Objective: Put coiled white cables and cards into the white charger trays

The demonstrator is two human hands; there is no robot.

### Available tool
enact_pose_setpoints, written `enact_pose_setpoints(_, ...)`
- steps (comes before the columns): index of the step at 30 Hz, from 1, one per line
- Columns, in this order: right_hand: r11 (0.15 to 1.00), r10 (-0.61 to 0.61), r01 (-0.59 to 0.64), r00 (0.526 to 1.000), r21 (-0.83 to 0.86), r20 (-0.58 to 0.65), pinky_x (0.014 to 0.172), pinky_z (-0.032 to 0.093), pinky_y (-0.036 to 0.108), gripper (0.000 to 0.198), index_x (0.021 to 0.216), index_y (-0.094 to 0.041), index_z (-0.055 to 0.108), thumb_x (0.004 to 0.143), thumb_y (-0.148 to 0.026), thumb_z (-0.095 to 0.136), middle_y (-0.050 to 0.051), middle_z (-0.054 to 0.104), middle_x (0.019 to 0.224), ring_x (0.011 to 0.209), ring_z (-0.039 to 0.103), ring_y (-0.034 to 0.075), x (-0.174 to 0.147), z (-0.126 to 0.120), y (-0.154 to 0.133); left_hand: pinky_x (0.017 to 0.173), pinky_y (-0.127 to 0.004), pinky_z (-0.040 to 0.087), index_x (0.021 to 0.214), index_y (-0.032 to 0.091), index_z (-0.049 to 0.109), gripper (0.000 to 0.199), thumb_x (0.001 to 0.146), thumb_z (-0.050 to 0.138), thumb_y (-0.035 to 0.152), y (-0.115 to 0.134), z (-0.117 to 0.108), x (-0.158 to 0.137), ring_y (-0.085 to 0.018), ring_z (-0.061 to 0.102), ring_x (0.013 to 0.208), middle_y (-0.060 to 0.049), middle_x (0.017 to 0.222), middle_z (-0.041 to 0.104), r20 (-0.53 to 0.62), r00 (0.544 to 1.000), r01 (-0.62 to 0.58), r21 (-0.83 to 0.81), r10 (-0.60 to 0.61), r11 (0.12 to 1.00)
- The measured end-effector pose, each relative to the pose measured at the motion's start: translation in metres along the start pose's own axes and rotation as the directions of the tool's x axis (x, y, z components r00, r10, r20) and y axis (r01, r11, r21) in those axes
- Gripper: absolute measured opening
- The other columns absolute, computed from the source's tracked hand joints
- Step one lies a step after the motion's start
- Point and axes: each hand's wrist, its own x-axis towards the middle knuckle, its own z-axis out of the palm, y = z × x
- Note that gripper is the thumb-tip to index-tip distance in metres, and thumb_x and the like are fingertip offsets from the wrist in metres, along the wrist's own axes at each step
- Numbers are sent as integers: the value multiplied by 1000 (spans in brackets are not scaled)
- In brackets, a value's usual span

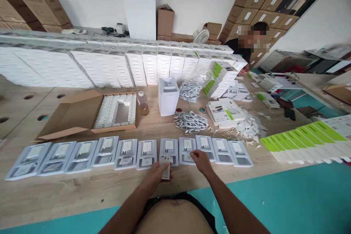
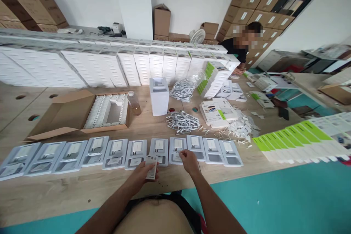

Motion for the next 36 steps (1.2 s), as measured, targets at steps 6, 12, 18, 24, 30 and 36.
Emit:
enact_pose_setpoints(6, 944, 22, -14, 1000, -329, 21, 69, 38, 30, 12, 89, -21, 63, 77, -21, 66, 6, 70, 80, 83, 65, 25, 27, 10, 15, 74, -36, 59, 99, 8, 67, 26, 82, 55, 25, 7, 7, -13, -23, 71, 81, -15, 94, 73, -36, 998, 47, -189, -55, 981)
enact_pose_setpoints(12, 908, -10, 19, 1000, -419, 23, 67, 35, 29, 5, 87, -22, 60, 82, -22, 62, 5, 70, 80, 81, 65, 24, 21, 3, 7, 67, -32, 60, 108, 15, 62, 30, 81, 66, 28, 4, 2, -14, -19, 66, 84, -9, 102, 69, -187, 981, 2, -209, -42, 978)
enact_pose_setpoints(18, 989, -120, 114, 991, 93, 57, 61, 40, 27, 23, 82, -21, 59, 86, -44, 57, 0, 61, 70, 66, 58, 17, -18, 4, -25, 58, -28, 58, 108, 17, 62, 39, 75, 74, 35, 11, 3, -12, -20, 63, 86, -8, 102, 69, -136, 990, 1, -145, -21, 989)
enact_pose_setpoints(24, 719, -240, 44, 952, 694, 188, 57, 42, 25, 22, 86, -20, 61, 79, -39, 67, -2, 59, 71, 63, 52, 13, -60, 26, -66, 59, -30, 58, 107, 14, 66, 40, 74, 74, 36, 18, 9, -14, -23, 68, 82, -11, 102, 72, 62, 998, 25, -53, -22, 998)
enact_pose_setpoints(30, 626, -90, -19, 991, 779, 97, 54, 39, 25, 23, 96, -23, 67, 78, -34, 62, -2, 59, 72, 59, 49, 12, -79, 23, -66, 52, -29, 53, 102, 11, 66, 35, 74, 69, 32, 24, 7, -12, -21, 67, 62, -12, 83, 74, 217, 973, 82, -20, -76, 996)
enact_pose_setpoints(36, 748, -121, 137, 990, 650, -70, 62, 43, 25, 18, 82, -23, 74, 80, -23, 56, 0, 59, 79, 69, 52, 13, -104, 22, -56, 57, -29, 54, 103, 11, 66, 40, 79, 64, 41, 32, 6, -20, -22, 69, 69, -14, 91, 75, 364, 924, 114, 35, -119, 993)
